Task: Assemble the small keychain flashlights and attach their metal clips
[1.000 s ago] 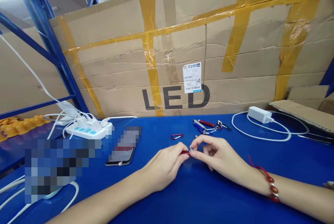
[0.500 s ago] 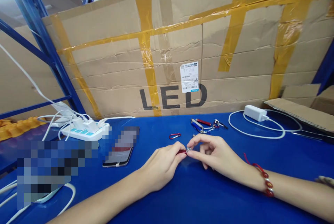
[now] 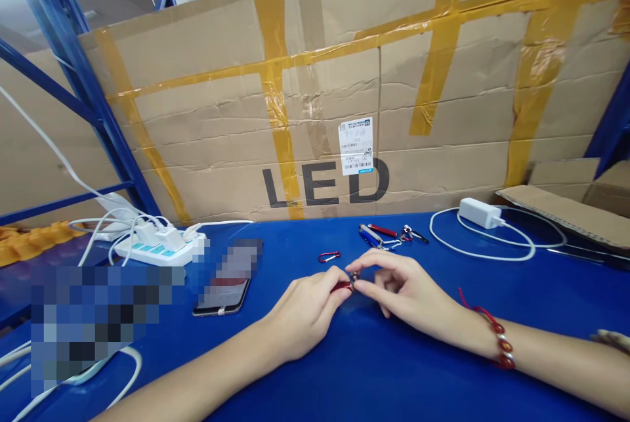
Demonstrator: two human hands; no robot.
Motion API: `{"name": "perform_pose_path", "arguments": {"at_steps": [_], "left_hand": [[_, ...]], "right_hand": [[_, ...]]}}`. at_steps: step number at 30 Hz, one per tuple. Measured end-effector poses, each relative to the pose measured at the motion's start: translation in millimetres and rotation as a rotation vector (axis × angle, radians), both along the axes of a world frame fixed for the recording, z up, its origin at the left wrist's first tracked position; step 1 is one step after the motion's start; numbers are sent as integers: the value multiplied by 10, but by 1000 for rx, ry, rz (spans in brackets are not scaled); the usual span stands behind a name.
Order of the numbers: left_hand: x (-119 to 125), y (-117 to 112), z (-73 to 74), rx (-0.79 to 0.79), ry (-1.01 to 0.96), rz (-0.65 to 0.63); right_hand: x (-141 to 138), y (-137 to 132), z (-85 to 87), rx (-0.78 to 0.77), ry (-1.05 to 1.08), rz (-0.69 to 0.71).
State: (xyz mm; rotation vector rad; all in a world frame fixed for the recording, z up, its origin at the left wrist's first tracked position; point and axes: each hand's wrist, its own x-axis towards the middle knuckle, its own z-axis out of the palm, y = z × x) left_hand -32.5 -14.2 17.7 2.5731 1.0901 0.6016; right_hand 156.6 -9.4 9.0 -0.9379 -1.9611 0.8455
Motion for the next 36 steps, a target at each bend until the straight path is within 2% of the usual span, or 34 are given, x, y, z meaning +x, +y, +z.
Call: {"name": "perform_pose_path", "arguments": {"at_steps": [6, 30, 36], "left_hand": [[-3, -13, 18, 11, 6, 6], [4, -10, -3, 21, 5, 12], [0, -17, 2, 20, 10, 8]], "right_hand": [[1, 17, -21, 41, 31, -2], [10, 26, -44, -93, 31, -41], [1, 29, -34, -81, 15, -33]]}}
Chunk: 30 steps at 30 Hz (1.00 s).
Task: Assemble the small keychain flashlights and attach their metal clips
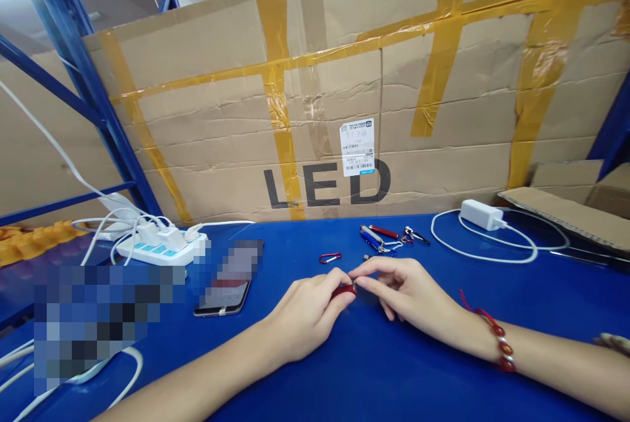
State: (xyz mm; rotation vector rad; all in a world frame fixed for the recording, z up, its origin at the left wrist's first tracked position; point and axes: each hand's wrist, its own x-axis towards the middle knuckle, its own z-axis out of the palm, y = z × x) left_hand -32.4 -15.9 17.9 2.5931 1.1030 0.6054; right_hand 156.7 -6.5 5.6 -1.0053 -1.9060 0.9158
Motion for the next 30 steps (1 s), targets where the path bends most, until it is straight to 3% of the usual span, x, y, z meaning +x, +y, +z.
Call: {"name": "perform_pose_path", "arguments": {"at_steps": [10, 18, 30], "left_hand": [[-3, 6, -6, 16, 10, 0], [-2, 6, -15, 34, 10, 3], [7, -8, 5, 54, 18, 42]], "right_hand": [[3, -13, 11, -26, -11, -17], [-6, 2, 11, 78, 26, 11], [13, 40, -36, 32, 42, -57]]}}
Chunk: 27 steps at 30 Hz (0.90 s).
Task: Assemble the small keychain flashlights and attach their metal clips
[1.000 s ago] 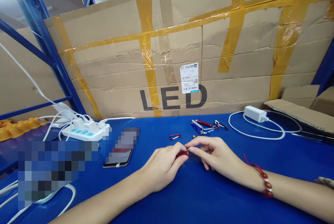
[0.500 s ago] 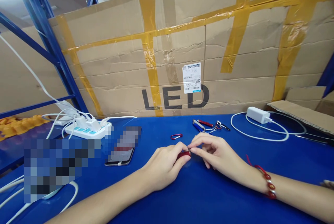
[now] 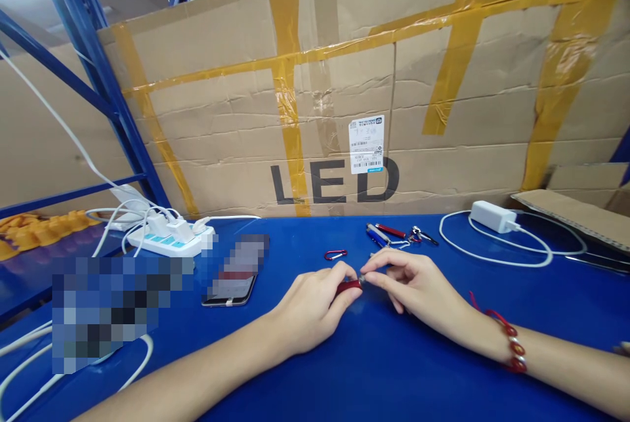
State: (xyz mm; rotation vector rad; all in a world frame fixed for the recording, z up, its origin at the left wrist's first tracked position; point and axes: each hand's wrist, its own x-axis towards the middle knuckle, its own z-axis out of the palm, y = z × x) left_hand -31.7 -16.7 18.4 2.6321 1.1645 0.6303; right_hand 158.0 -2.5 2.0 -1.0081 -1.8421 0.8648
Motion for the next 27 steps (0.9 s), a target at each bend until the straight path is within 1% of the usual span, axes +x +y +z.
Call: {"name": "perform_pose_path", "arguments": {"at_steps": [3, 8, 12, 16, 22, 27], "left_hand": [[2, -1, -5, -6, 3, 21], [-15, 18, -20, -53, -9, -27], [-23, 29, -22, -78, 5, -49], [-23, 17, -14, -96, 23, -94], [-36, 8, -16, -1, 34, -168], [-34, -1, -24, 53, 44, -224]], "right_hand": [[0, -3, 10, 16, 44, -37], [-4, -32, 57, -11, 82, 68], [15, 8, 45, -144, 79, 125], [26, 40, 33, -264, 54, 137], [2, -1, 64, -313, 29, 150], [9, 59, -34, -335, 57, 181]]}}
